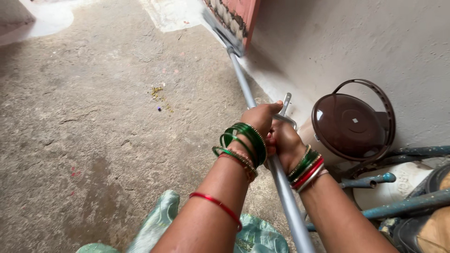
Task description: The person sweeps debris from a concrete floor into a metal dustpan using a broom.
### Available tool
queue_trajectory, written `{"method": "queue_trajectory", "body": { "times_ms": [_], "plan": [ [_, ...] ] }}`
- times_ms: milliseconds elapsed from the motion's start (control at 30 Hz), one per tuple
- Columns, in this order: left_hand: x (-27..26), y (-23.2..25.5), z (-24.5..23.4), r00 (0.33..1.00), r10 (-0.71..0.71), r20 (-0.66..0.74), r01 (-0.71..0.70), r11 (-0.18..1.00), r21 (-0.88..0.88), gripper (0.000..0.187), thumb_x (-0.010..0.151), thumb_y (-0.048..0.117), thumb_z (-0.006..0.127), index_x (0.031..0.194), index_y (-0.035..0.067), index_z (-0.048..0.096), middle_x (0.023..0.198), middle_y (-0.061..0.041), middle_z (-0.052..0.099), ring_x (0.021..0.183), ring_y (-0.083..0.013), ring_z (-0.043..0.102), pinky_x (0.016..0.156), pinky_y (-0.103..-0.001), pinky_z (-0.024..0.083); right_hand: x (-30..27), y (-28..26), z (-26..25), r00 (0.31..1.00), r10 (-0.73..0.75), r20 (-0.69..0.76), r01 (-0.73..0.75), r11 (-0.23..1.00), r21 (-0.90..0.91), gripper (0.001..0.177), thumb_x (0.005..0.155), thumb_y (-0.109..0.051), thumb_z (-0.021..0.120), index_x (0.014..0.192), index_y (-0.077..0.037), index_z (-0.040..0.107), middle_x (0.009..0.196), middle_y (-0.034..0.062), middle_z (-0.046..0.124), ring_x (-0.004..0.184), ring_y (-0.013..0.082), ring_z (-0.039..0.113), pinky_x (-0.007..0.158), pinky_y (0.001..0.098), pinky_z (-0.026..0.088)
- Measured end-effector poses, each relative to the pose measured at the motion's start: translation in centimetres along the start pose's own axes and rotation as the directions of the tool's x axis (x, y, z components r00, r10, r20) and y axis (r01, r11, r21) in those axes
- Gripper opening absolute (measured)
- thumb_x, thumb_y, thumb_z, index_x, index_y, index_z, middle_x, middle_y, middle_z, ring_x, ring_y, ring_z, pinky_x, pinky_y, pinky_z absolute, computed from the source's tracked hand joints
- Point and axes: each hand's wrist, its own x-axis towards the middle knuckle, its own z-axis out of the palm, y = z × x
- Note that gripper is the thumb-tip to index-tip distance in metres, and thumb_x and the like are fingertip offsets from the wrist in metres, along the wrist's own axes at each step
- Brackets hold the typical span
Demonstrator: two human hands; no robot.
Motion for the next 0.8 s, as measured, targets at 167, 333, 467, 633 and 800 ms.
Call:
{"method": "queue_trajectory", "body": {
  "times_ms": [167,333,467,633,800],
  "plan": [
    [4.7,-1.5,-1.1,0.995,-0.046,-0.087,0.055,0.993,0.100,0.063,0.091,0.046,0.072,0.131,-0.001,0.058,0.105,-0.014,0.066,0.078,-0.0211,0.062,0.072,-0.039,0.052,2.4,2.8,0.1,0.989,-0.010,-0.145,0.005,0.999,-0.035,0.033,0.096,-0.023,0.047,0.063,-0.016,0.045,0.050,-0.0049,0.044,0.035,0.0061,0.041,0.029,0.0201,0.039],
    [5.2,-3.3,-3.4,0.991,-0.099,-0.095,0.108,0.990,0.088,0.061,0.092,0.043,0.068,0.129,-0.005,0.061,0.095,-0.018,0.068,0.067,-0.0219,0.059,0.059,-0.039,0.051,1.7,5.6,1.4,0.994,0.106,0.007,-0.105,0.973,0.204,0.028,0.093,-0.018,0.045,0.065,-0.014,0.048,0.051,-0.0029,0.047,0.036,0.0095,0.044,0.032,0.0223,0.042],
    [3.7,-3.1,-4.5,0.976,-0.192,-0.100,0.191,0.981,-0.024,0.067,0.092,0.047,0.068,0.129,-0.009,0.059,0.081,-0.014,0.064,0.054,-0.0218,0.053,0.046,-0.035,0.047,1.5,6.1,1.8,0.964,0.242,0.114,-0.263,0.932,0.249,0.037,0.096,-0.022,0.045,0.060,-0.019,0.040,0.048,-0.0078,0.039,0.033,0.0030,0.036,0.027,0.0172,0.035],
    [4.0,-3.7,-4.6,0.962,-0.255,-0.098,0.246,0.965,-0.094,0.073,0.092,0.051,0.071,0.127,-0.012,0.060,0.089,-0.018,0.064,0.057,-0.0249,0.057,0.046,-0.035,0.050,-0.3,4.6,1.6,0.918,0.305,0.254,-0.360,0.910,0.207,0.046,0.102,-0.031,0.048,0.058,-0.020,0.039,0.045,-0.0084,0.036,0.032,0.0021,0.034,0.025,0.0177,0.033],
    [4.4,-3.7,-2.6,0.996,0.027,0.089,-0.011,0.985,-0.171,0.057,0.085,0.040,0.073,0.131,0.007,0.063,0.126,-0.027,0.059,0.075,-0.0256,0.068,0.052,-0.030,0.060,-3.8,2.2,1.3,0.911,0.275,0.309,-0.343,0.919,0.195,0.050,0.105,-0.044,0.046,0.063,-0.017,0.041,0.047,-0.0087,0.038,0.033,0.0002,0.035,0.024,0.0163,0.033]
  ]
}}
